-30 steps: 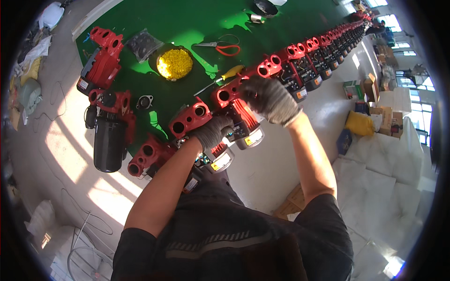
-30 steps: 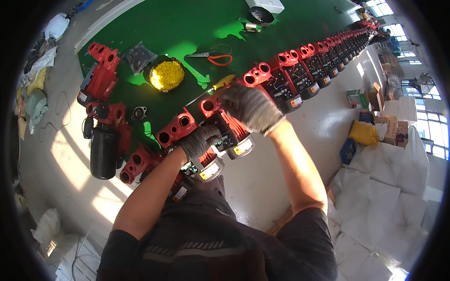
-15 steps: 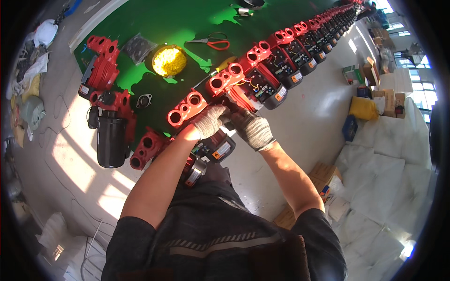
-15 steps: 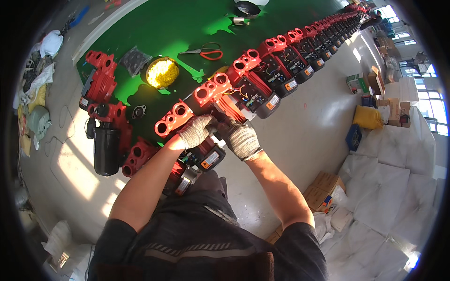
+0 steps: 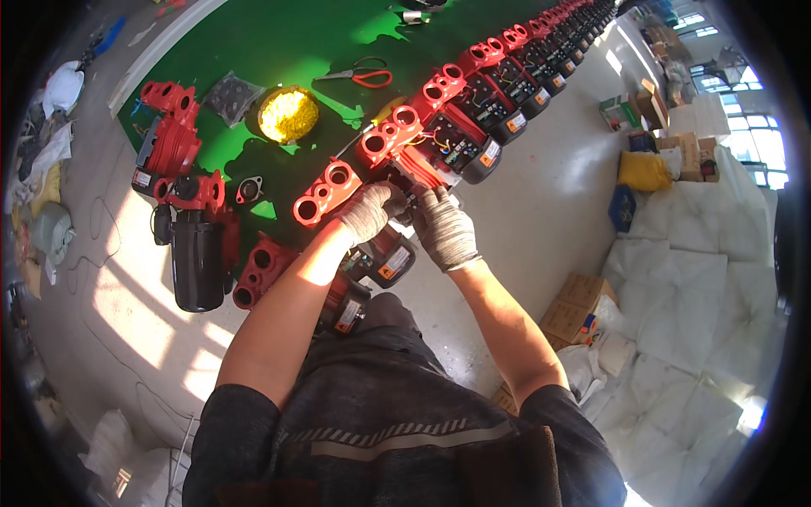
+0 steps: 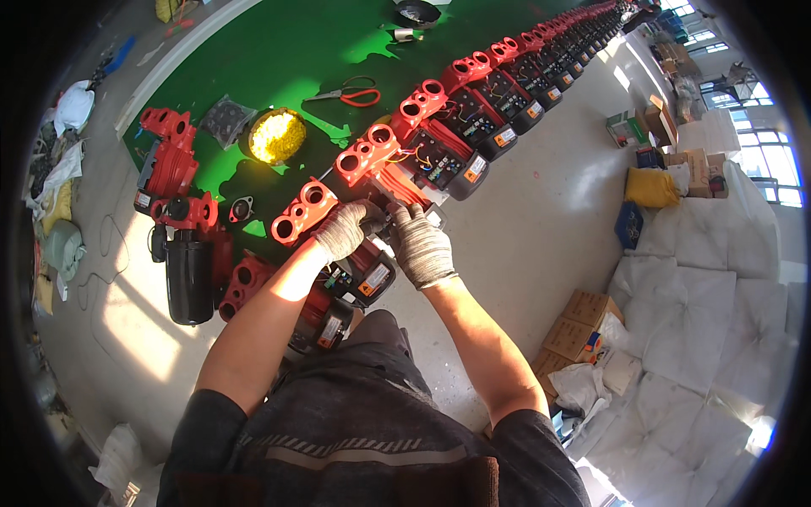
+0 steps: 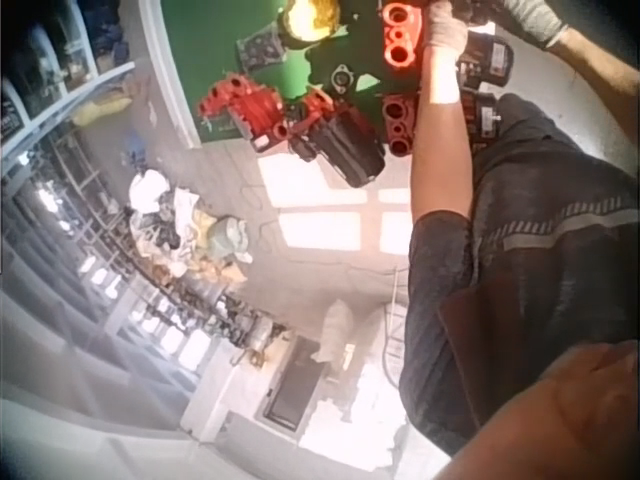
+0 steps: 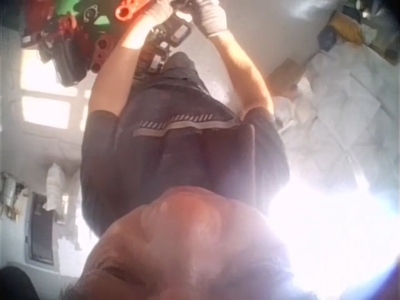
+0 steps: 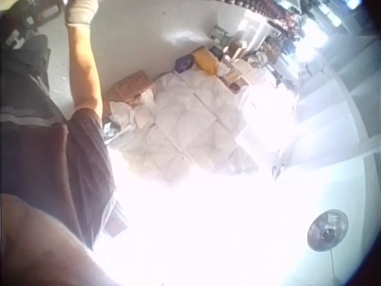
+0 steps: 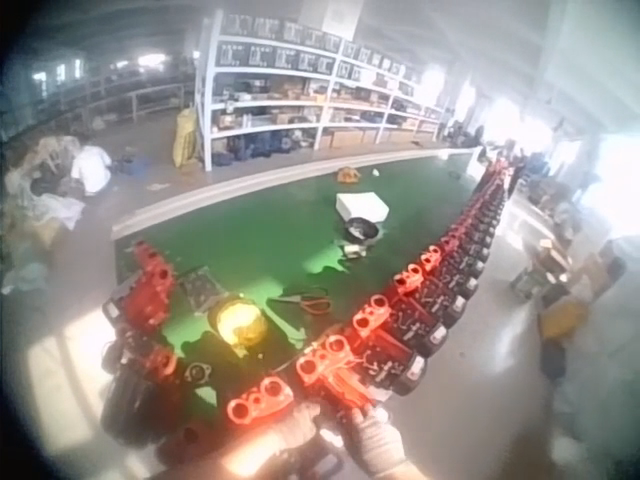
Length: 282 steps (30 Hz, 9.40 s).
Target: The person uses a screwdriver to secure wiring inside electrical housing components on a series of pump motors and uses a small tool to strip or manipulate wire ends.
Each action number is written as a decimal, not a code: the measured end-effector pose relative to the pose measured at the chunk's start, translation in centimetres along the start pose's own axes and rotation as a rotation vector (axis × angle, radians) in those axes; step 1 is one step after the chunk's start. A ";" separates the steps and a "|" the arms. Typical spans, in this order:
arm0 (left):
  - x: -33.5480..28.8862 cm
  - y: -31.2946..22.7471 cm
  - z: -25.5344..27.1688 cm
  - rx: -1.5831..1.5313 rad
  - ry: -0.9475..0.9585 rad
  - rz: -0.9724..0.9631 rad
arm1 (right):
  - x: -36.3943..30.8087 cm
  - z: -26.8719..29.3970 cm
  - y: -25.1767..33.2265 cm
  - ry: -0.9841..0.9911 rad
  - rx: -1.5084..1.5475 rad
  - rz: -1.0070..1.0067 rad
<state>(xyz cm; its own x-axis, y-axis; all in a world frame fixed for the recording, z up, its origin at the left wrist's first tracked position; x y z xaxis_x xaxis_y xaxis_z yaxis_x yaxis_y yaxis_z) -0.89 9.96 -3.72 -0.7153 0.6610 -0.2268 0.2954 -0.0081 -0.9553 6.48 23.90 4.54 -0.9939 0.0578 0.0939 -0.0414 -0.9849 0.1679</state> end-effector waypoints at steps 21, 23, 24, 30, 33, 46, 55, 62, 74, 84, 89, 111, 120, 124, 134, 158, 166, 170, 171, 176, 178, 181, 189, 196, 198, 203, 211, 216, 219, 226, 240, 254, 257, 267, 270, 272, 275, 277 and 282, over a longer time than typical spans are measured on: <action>0.0 0.0 -0.2 -0.415 -0.014 0.026 | -1.0 -1.2 -1.0 0.028 0.286 -0.192; -0.3 -1.0 -0.1 0.142 0.000 -0.059 | -0.4 -0.4 -0.6 -0.094 0.045 0.040; -0.1 -0.9 -0.2 0.142 0.001 -0.059 | 0.1 -0.8 -0.4 0.009 -0.073 0.142; 0.4 1.6 0.7 -0.265 -0.016 -0.065 | 0.5 -3.8 0.0 0.227 -0.307 0.298; 0.9 -0.2 -1.3 0.038 0.010 -0.139 | -1.5 -12.0 -4.7 -0.097 -0.417 0.283; -0.2 -0.8 -0.1 0.059 0.026 -0.078 | 0.1 0.9 0.6 0.028 -0.036 0.049; 0.9 1.1 -0.2 -0.028 0.018 -0.072 | 0.8 -2.6 -1.0 0.124 -0.016 0.106; 0.4 0.6 0.0 -0.118 -0.037 -0.087 | -0.5 -2.5 0.2 0.387 1.067 -0.689; 0.9 1.4 0.2 -0.307 0.031 -0.018 | 1.0 -0.7 0.0 0.218 -0.274 0.261; -0.7 -1.4 0.0 0.288 -0.006 -0.174 | 3.2 0.4 -2.3 -0.133 0.077 0.086; -0.1 -0.6 -0.2 0.366 -0.129 -0.300 | 5.2 0.0 -2.0 0.184 -0.134 0.342; 0.4 0.2 -0.8 0.295 -0.088 -0.118 | 2.7 2.0 -0.9 0.087 -0.069 0.278; 0.5 -0.1 -1.1 0.398 -0.051 -0.157 | 2.1 -1.1 -1.5 0.136 -0.004 0.151; 1.6 4.1 0.3 -0.048 -0.083 -0.135 | 1.1 -3.2 -0.1 0.546 0.863 -0.644; -0.3 -1.4 -0.8 0.105 -0.076 -0.094 | 1.9 1.6 -0.4 0.136 -0.258 0.356; -0.4 -2.0 -1.0 0.216 -0.068 -0.064 | 1.2 -1.4 -1.4 0.185 -0.326 0.220; 1.0 2.3 -0.9 -0.710 -0.105 0.112 | -1.1 -1.7 -0.5 0.435 0.883 -0.672; -0.3 -1.3 -0.9 0.112 -0.043 -0.051 | -0.4 0.9 -0.5 0.029 0.097 -0.095; -0.4 -1.3 -0.9 0.130 -0.053 -0.041 | -0.2 1.0 -0.7 0.030 0.099 -0.094; 0.9 1.2 -0.9 -0.310 -0.025 0.050 | 1.2 -1.1 -0.8 0.070 -0.248 0.198; 0.5 0.2 -0.7 0.054 0.017 -0.003 | 1.0 -1.4 -0.6 0.143 -0.287 0.198; 0.6 0.7 -0.5 0.012 0.032 0.017 | 0.7 -2.1 -0.4 0.180 -0.001 -0.171; 0.9 1.4 -0.6 -0.392 -0.065 0.113 | -1.0 -4.9 1.4 0.416 1.375 -0.917; 0.6 0.6 -0.7 -0.126 -0.033 -0.085 | -1.8 -2.2 -1.1 -0.116 0.402 -0.471; -0.4 -1.8 -1.1 -0.100 -0.063 0.070 | -1.4 -0.2 -0.2 -0.039 0.137 -0.193; 0.2 0.0 -0.8 -0.308 -0.064 0.091 | -0.1 -0.6 -0.2 0.119 -0.245 0.129; -0.1 0.0 -0.8 -0.140 -0.087 -0.044 | -1.1 -4.3 -0.3 0.207 0.783 -0.558; -0.5 -1.9 -1.0 0.099 -0.043 -0.076 | -2.5 -4.1 0.9 0.275 1.172 -0.856; -0.3 -1.0 -0.6 -0.037 -0.056 -0.079 | -2.5 -1.7 0.6 0.285 0.744 -0.710; 0.1 -0.7 -0.8 -0.224 0.016 0.023 | -1.0 -1.4 0.8 -0.003 -0.077 -0.056; -0.3 -1.0 -0.5 0.123 -0.092 -0.009 | 5.8 3.0 -1.0 0.038 0.067 -0.153; 0.3 -0.7 -2.1 0.399 -0.010 -0.302 | 34.6 -20.6 -5.7 0.749 -0.913 0.943; -0.9 -0.8 -0.9 0.353 -0.016 -0.182 | 32.8 -21.5 -1.9 0.869 -1.045 1.114; -0.9 -2.3 -0.8 0.464 -0.146 -0.425 | 27.8 6.6 3.7 0.372 -0.317 0.632; -0.5 -1.8 -0.5 0.831 -0.139 -0.287 | 18.9 16.0 2.2 0.118 0.121 0.295; 0.3 -3.9 -2.1 0.963 0.174 -0.141 | 10.5 17.7 -0.2 -0.123 0.477 -0.060; 1.3 -4.1 -3.3 1.225 0.321 -0.195 | -2.4 18.6 -0.1 -0.323 0.558 -0.502; 1.3 -5.0 -3.6 1.412 0.348 -0.270 | -9.5 18.0 2.2 -0.483 0.605 -0.680; 4.5 -7.0 -3.6 1.949 0.617 -0.345 | -19.7 12.3 8.0 -0.772 0.862 -0.913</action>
<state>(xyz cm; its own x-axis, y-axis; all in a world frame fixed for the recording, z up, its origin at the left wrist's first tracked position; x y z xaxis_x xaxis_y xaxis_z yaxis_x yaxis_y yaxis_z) -3.89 15.75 2.58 -0.2008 0.9146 -0.3511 -0.9796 -0.1898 0.0657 26.96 16.94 16.15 -0.3466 0.9347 0.0788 -0.2625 -0.1773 0.9485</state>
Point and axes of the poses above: each hand's wrist, its own x-axis towards the middle knuckle, its own z-axis out of the back of the hand, y = z × x, the point moved 3 cm from there along x, towards the middle knuckle, and after that the axes turned 12 degrees about -x, right-handed, at the moved point
